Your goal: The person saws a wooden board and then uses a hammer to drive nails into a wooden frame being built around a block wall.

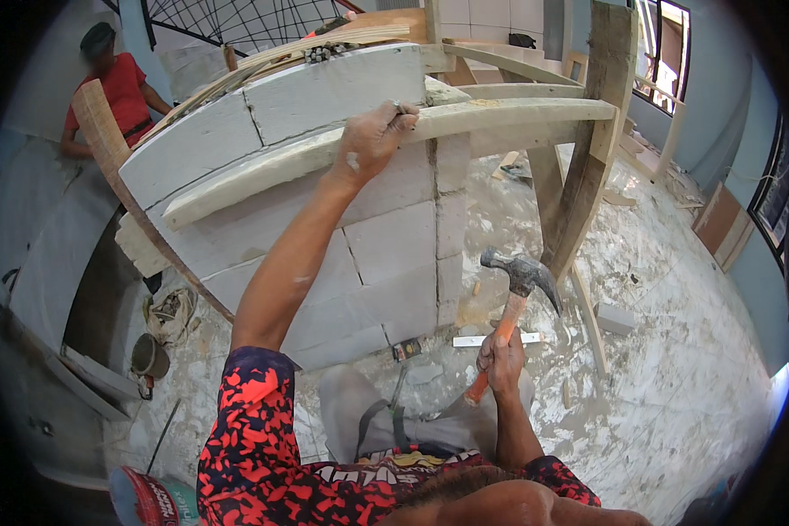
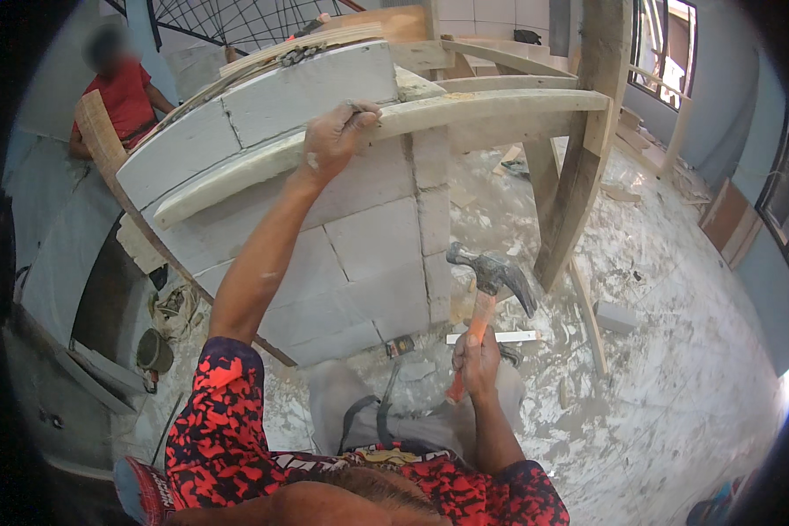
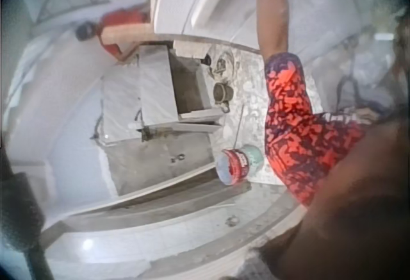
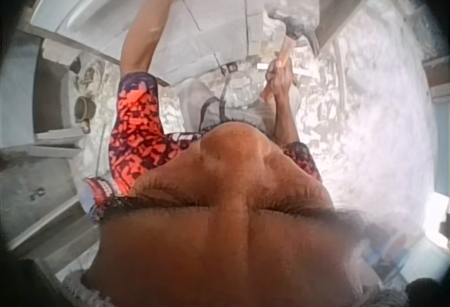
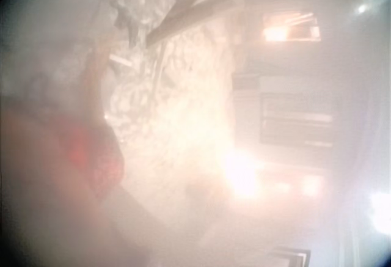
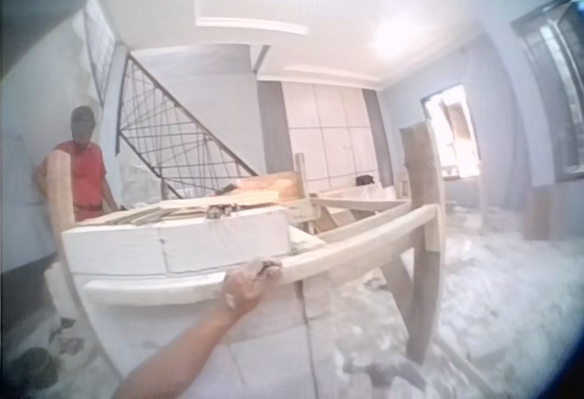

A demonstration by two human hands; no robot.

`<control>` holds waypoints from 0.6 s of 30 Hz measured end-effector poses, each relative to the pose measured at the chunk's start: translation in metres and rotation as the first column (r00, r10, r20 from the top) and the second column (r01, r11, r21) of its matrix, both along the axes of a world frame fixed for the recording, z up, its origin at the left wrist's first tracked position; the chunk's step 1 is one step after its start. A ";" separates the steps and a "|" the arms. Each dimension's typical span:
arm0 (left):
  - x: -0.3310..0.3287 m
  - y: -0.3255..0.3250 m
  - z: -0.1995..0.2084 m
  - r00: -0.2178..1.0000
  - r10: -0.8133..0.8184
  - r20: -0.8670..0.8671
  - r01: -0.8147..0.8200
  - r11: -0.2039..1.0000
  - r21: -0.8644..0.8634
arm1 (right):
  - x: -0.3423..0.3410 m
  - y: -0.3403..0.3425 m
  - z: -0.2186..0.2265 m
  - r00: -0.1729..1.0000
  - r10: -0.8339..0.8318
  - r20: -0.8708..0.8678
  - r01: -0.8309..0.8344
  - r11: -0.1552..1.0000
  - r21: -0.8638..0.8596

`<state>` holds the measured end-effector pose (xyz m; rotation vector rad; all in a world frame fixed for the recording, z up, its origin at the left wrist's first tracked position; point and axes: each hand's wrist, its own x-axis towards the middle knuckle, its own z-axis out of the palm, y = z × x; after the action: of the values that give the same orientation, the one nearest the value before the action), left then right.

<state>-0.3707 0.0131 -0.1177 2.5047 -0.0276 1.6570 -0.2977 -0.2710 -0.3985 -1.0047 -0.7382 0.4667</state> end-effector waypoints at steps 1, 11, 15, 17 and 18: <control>0.001 0.000 -0.001 1.000 -0.009 -0.004 0.009 1.000 -0.011 | 0.003 0.001 0.001 1.000 0.017 -0.012 -0.017 1.000 0.019; 0.002 0.010 -0.004 0.994 0.095 -0.058 -0.075 0.958 0.277 | 0.009 0.033 0.061 0.979 0.014 0.203 -0.048 0.985 0.166; 0.006 0.011 -0.007 0.992 0.126 0.003 -0.114 0.887 0.448 | 0.011 0.056 0.078 0.915 -0.116 0.386 0.026 0.973 0.231; 0.008 0.010 -0.008 0.991 0.131 0.014 -0.123 0.881 0.458 | 0.009 0.068 0.087 0.889 -0.184 0.419 0.065 0.957 0.283; 0.008 0.011 -0.008 0.990 0.140 0.008 -0.129 0.885 0.448 | 0.007 0.071 0.090 0.874 -0.218 0.435 0.081 0.947 0.310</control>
<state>-0.3625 0.0240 -0.1254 2.9200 -0.2699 1.8507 -0.2904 -0.1998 -0.3086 -0.8996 -1.1127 -0.0310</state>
